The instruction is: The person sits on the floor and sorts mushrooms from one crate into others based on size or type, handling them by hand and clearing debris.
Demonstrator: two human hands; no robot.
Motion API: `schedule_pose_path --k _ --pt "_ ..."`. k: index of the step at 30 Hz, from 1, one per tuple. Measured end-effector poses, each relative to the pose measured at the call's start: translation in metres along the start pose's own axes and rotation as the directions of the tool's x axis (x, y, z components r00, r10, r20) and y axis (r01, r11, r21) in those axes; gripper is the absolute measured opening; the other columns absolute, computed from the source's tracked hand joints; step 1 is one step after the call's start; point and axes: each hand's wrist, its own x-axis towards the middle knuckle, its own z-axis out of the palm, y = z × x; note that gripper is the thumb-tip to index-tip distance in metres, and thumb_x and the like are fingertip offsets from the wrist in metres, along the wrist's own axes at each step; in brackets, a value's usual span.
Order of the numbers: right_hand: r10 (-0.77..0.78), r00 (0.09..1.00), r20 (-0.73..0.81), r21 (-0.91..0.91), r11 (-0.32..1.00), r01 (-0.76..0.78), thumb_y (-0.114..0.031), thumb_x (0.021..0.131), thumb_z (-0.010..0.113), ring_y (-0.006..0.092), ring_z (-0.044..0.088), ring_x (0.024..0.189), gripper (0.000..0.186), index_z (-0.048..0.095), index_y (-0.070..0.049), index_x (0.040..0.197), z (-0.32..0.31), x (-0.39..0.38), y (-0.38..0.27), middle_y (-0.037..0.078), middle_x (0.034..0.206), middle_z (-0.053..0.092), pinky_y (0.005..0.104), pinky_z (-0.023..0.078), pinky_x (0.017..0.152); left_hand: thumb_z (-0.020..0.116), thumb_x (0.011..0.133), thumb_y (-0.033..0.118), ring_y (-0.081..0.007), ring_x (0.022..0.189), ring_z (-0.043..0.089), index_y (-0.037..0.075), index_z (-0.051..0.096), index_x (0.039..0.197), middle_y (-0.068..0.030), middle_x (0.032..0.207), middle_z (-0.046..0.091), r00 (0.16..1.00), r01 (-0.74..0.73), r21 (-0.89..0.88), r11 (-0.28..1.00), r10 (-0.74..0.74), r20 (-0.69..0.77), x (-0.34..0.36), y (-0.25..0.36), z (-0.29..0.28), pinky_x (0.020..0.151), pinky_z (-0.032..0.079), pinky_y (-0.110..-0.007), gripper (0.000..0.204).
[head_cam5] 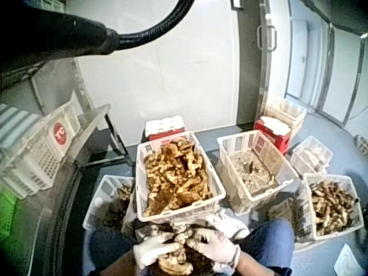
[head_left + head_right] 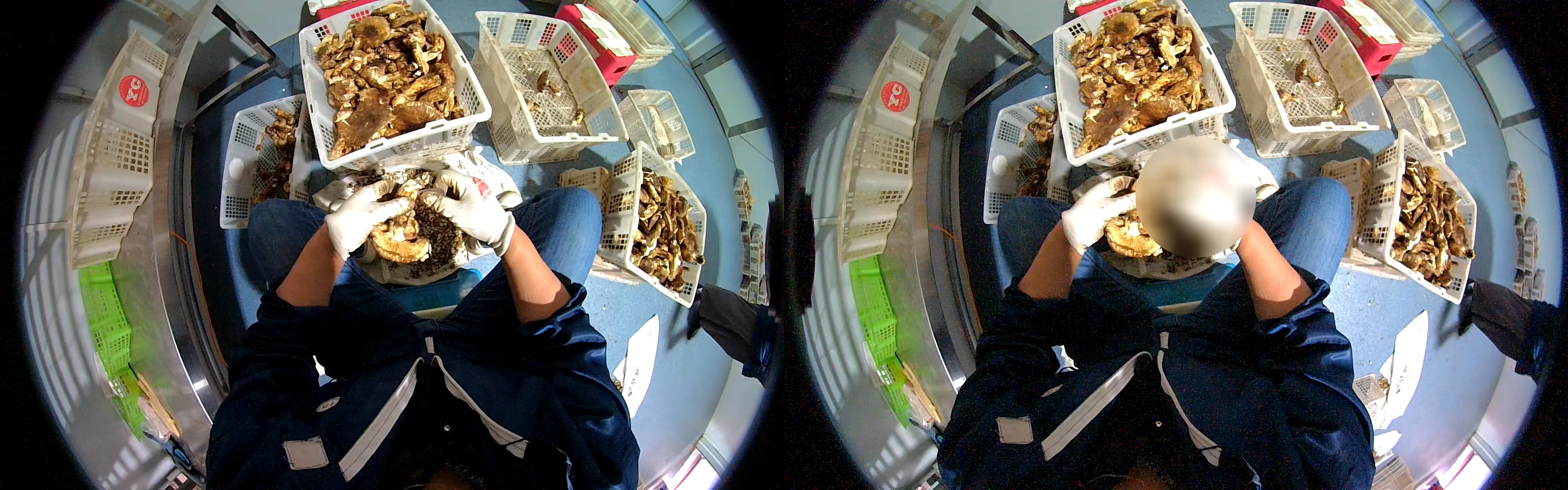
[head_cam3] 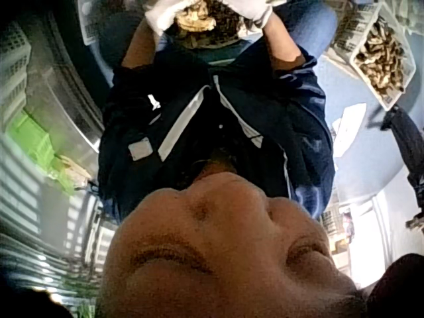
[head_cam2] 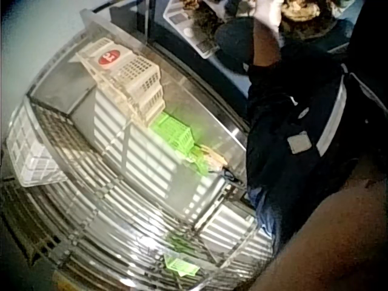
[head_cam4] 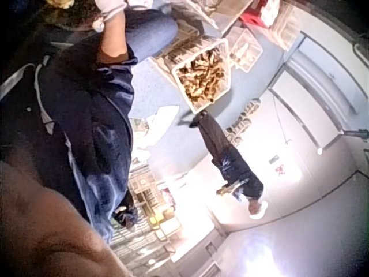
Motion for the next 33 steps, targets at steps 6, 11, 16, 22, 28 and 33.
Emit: schedule_pose_path --k 6,11,16,22,28,33 --pt "-0.010 0.999 0.044 -0.358 0.933 0.025 -0.026 0.091 0.072 0.0143 0.051 0.078 0.028 0.058 -0.003 0.089 0.006 0.008 -0.066 0.004 0.081 0.055 0.0310 0.046 0.073 0.063 0.097 0.015 -0.0143 0.097 0.065 -0.003 0.059 0.126 -0.0080 0.113 0.068 0.987 0.041 0.546 0.837 0.049 -0.150 0.005 -0.013 -0.011 0.088 0.052 -0.028 0.035" --pt "0.278 0.957 0.083 -0.129 0.955 -0.267 -0.029 0.091 0.070 0.0140 0.053 0.075 0.028 0.060 -0.003 0.090 -0.007 0.011 -0.041 0.004 0.078 0.057 0.0314 0.047 0.071 0.058 0.099 0.010 -0.0131 0.099 0.065 -0.004 0.059 0.124 -0.0074 0.113 0.067 0.994 0.084 0.416 0.905 -0.049 -0.096 0.010 -0.013 -0.012 0.088 0.053 -0.027 0.029" --pt "0.219 0.976 -0.015 -0.071 0.973 -0.220 -0.028 0.089 0.070 0.0139 0.056 0.071 0.024 0.064 -0.004 0.085 0.000 0.008 -0.038 0.005 0.072 0.061 0.0316 0.048 0.068 0.061 0.098 0.011 -0.0155 0.096 0.065 -0.002 0.061 0.125 -0.0085 0.111 0.069 0.997 0.042 0.410 0.911 -0.010 -0.080 0.009 -0.021 -0.021 0.085 0.052 -0.026 0.030" --pt "0.164 0.986 -0.009 0.008 0.986 -0.164 -0.028 0.090 0.071 0.0120 0.059 0.078 0.026 0.065 -0.003 0.087 0.001 0.010 -0.052 0.005 0.079 0.066 0.0311 0.049 0.071 0.077 0.078 0.010 -0.0350 0.105 0.064 0.000 0.060 0.120 -0.0196 0.115 0.063 0.820 -0.491 0.820 0.294 0.474 0.321 0.003 -0.031 -0.055 0.092 0.052 -0.040 0.047" --pt "0.273 0.961 -0.040 -0.102 0.956 -0.276 -0.032 0.087 0.071 0.0264 0.063 0.078 0.032 0.064 -0.001 0.091 0.000 0.012 -0.051 0.016 0.080 0.064 0.0375 0.049 0.073 0.077 0.078 0.017 -0.0344 0.106 0.064 0.000 0.059 0.120 -0.0181 0.114 0.065 0.850 -0.496 0.779 0.385 0.400 0.344 0.014 -0.029 -0.052 0.092 0.052 -0.040 0.049" --pt "0.004 0.999 -0.041 -0.324 0.946 -0.017 -0.028 0.090 0.067 0.0300 0.061 0.078 0.028 0.063 -0.001 0.089 0.006 0.011 -0.054 0.016 0.081 0.064 0.0380 0.048 0.073 0.063 0.094 0.017 -0.0218 0.104 0.065 -0.002 0.063 0.116 -0.0131 0.116 0.066 0.983 0.139 0.299 0.944 -0.094 -0.160 0.027 -0.025 -0.028 0.090 0.052 -0.032 0.030"
